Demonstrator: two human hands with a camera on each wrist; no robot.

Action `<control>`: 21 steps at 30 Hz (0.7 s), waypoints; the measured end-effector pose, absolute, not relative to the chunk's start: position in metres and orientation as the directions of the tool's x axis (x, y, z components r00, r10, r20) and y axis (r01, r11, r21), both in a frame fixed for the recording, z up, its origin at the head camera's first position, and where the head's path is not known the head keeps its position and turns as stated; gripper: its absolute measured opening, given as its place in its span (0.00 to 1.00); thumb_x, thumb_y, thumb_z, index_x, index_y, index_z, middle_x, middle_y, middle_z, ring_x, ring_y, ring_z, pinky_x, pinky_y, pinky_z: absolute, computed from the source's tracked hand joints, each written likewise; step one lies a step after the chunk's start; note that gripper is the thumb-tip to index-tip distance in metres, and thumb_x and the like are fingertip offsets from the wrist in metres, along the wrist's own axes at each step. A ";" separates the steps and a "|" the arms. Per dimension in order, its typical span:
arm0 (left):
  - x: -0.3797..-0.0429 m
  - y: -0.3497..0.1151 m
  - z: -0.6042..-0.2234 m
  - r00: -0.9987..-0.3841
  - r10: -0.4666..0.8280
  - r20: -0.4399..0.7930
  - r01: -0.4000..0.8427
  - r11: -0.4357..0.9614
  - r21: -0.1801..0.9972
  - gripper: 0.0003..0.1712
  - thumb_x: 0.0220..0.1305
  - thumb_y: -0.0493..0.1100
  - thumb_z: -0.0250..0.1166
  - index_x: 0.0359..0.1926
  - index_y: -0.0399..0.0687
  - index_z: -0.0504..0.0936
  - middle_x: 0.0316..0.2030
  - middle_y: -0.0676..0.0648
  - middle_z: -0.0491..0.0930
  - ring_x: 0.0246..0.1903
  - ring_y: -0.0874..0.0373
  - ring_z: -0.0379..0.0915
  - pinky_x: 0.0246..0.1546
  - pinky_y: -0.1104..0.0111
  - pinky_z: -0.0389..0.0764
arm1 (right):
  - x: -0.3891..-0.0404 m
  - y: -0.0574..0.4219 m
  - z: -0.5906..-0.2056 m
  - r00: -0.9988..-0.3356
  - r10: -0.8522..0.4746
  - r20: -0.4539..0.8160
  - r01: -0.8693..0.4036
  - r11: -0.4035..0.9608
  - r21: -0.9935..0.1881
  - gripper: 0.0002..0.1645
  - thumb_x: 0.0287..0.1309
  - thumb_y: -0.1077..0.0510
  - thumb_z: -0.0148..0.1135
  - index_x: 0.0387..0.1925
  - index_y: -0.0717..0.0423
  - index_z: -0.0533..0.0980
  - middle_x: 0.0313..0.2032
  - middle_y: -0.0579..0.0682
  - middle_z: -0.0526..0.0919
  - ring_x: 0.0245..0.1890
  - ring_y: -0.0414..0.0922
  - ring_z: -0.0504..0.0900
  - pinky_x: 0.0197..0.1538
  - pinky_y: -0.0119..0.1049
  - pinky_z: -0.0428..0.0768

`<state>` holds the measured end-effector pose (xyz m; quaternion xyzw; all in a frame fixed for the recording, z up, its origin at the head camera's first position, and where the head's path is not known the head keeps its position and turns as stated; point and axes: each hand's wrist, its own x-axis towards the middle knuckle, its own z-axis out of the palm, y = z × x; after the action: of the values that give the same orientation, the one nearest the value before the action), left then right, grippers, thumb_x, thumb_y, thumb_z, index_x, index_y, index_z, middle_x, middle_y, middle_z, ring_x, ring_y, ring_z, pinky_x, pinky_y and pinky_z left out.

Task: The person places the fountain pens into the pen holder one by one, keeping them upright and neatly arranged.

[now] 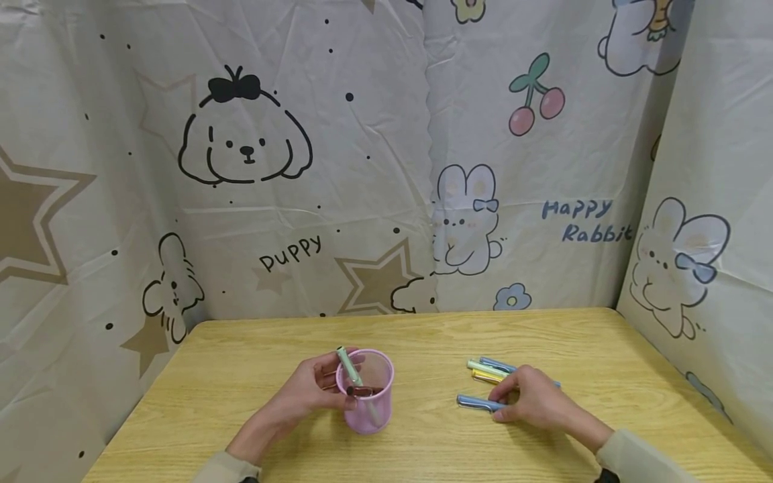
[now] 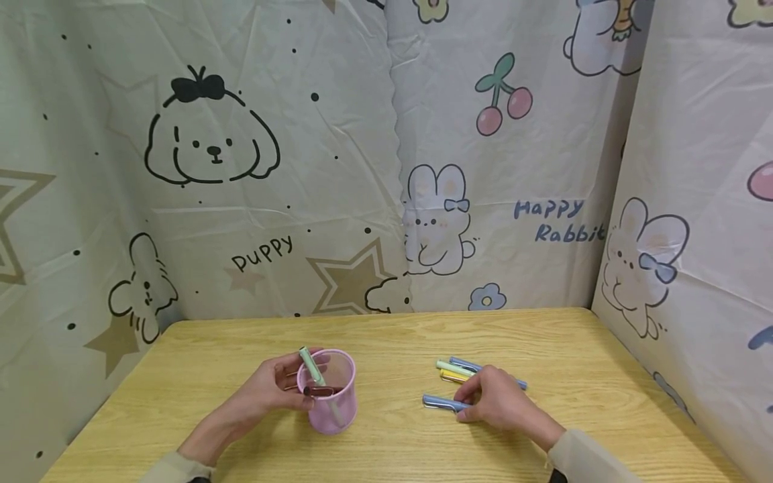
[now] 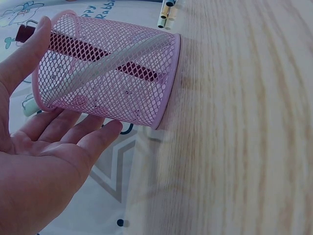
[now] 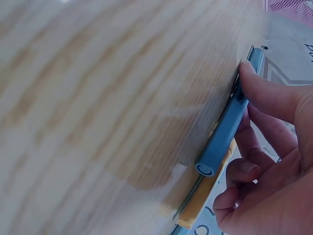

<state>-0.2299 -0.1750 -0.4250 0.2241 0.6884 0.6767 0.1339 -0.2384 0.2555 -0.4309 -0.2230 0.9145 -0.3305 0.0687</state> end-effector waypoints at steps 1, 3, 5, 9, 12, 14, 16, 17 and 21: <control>-0.230 -0.175 -0.425 -0.864 0.490 0.119 0.127 -0.016 0.992 0.49 0.56 0.29 0.77 0.77 0.31 0.65 0.70 0.32 0.72 0.68 0.34 0.69 0.63 0.66 0.77 | -0.238 0.255 -0.431 -0.892 -0.453 0.021 -0.361 0.683 -0.635 0.11 0.49 0.58 0.85 0.34 0.50 0.90 0.29 0.36 0.86 0.33 0.37 0.79 0.40 0.34 0.78; -0.230 -0.175 -0.425 -0.864 0.490 0.117 0.126 -0.014 0.992 0.49 0.57 0.30 0.77 0.77 0.31 0.65 0.70 0.31 0.73 0.68 0.34 0.69 0.62 0.66 0.78 | -0.237 0.255 -0.430 -0.893 -0.450 0.023 -0.361 0.684 -0.634 0.10 0.48 0.59 0.85 0.34 0.49 0.90 0.28 0.36 0.86 0.32 0.36 0.78 0.39 0.33 0.77; -0.230 -0.175 -0.425 -0.863 0.491 0.117 0.126 -0.015 0.992 0.49 0.57 0.30 0.77 0.77 0.31 0.65 0.70 0.31 0.72 0.68 0.34 0.69 0.62 0.67 0.78 | -0.237 0.254 -0.431 -0.894 -0.448 0.030 -0.364 0.684 -0.632 0.10 0.48 0.59 0.85 0.33 0.49 0.90 0.28 0.36 0.85 0.32 0.36 0.78 0.39 0.33 0.76; -0.231 -0.175 -0.424 -0.862 0.493 0.122 0.128 -0.022 0.992 0.49 0.56 0.29 0.77 0.77 0.31 0.64 0.71 0.32 0.71 0.69 0.34 0.68 0.62 0.66 0.78 | -0.236 0.254 -0.431 -0.896 -0.442 0.037 -0.361 0.679 -0.639 0.10 0.49 0.60 0.84 0.33 0.49 0.89 0.28 0.37 0.85 0.32 0.37 0.78 0.38 0.33 0.76; -0.231 -0.175 -0.424 -0.860 0.495 0.126 0.131 -0.025 0.991 0.49 0.56 0.29 0.76 0.77 0.30 0.64 0.71 0.31 0.71 0.69 0.34 0.68 0.62 0.66 0.79 | -0.236 0.253 -0.431 -0.898 -0.439 0.034 -0.354 0.676 -0.646 0.09 0.49 0.61 0.84 0.33 0.50 0.89 0.28 0.37 0.85 0.32 0.38 0.78 0.37 0.33 0.76; -0.231 -0.175 -0.424 -0.859 0.496 0.126 0.132 -0.024 0.991 0.49 0.57 0.29 0.77 0.77 0.30 0.64 0.70 0.31 0.72 0.68 0.33 0.69 0.61 0.66 0.79 | -0.236 0.253 -0.431 -0.900 -0.434 0.030 -0.347 0.676 -0.650 0.09 0.49 0.61 0.84 0.33 0.50 0.89 0.28 0.37 0.85 0.32 0.39 0.78 0.38 0.33 0.76; -0.231 -0.175 -0.425 -0.858 0.498 0.127 0.133 -0.024 0.991 0.48 0.57 0.30 0.77 0.76 0.30 0.65 0.70 0.31 0.72 0.68 0.34 0.69 0.62 0.66 0.79 | -0.236 0.252 -0.431 -0.904 -0.426 0.022 -0.336 0.680 -0.651 0.09 0.49 0.60 0.84 0.33 0.50 0.89 0.28 0.38 0.85 0.33 0.40 0.78 0.39 0.34 0.76; -0.231 -0.176 -0.425 -0.858 0.498 0.127 0.132 -0.026 0.991 0.48 0.57 0.30 0.77 0.76 0.30 0.65 0.70 0.31 0.72 0.68 0.34 0.69 0.62 0.66 0.78 | -0.235 0.251 -0.431 -0.907 -0.421 0.018 -0.330 0.683 -0.652 0.10 0.49 0.60 0.84 0.33 0.50 0.89 0.28 0.38 0.85 0.34 0.41 0.78 0.40 0.35 0.76; -0.232 -0.176 -0.425 -0.856 0.501 0.129 0.129 -0.035 0.991 0.48 0.58 0.31 0.78 0.76 0.30 0.65 0.70 0.32 0.72 0.69 0.35 0.68 0.64 0.67 0.76 | -0.235 0.249 -0.427 -0.918 -0.397 0.007 -0.301 0.684 -0.665 0.10 0.49 0.61 0.84 0.35 0.50 0.90 0.32 0.39 0.87 0.38 0.44 0.78 0.44 0.41 0.77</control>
<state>-0.2318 -0.1759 -0.4251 0.2311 0.6810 0.6814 0.1363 -0.2348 0.2490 -0.4269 -0.1907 0.9149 -0.3490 0.0691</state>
